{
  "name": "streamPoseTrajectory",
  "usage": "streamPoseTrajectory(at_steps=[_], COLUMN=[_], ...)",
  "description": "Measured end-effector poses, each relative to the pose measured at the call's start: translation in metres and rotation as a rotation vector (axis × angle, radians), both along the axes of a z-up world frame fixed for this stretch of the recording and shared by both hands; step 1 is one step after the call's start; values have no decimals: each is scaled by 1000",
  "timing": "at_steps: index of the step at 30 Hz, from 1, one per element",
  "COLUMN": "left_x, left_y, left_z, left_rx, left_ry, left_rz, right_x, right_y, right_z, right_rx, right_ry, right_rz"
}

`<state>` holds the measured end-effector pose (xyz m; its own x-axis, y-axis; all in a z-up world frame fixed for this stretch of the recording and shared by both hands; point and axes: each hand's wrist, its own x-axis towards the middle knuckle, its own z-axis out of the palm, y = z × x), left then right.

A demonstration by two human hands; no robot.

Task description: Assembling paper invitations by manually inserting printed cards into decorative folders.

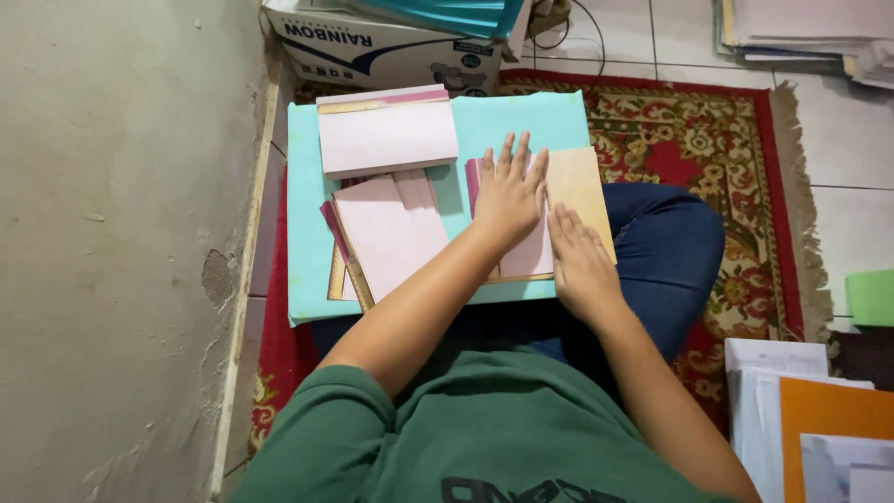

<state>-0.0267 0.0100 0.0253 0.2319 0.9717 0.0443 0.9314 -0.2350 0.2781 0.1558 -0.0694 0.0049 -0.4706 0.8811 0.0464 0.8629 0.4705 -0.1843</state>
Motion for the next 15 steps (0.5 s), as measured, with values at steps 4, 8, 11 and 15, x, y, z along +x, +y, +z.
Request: streamPoseTrajectory(at_steps=[4,8,11,15], left_x=[3,-9,-24,-29], left_y=[-54,-101,-120,-128], left_z=[-19,-24,-23,-20], left_rx=[134,176,150,177], left_ry=[70,81,108,3], left_rz=[-89,-270,-376,-443], right_x=[-8,-8,-7,-12], right_y=[46,61,57,51], right_z=[-16,-23,-30,-13], right_rx=[14,133,174,240], right_ry=[54,173,233,352], right_rz=[1,20,24,-7])
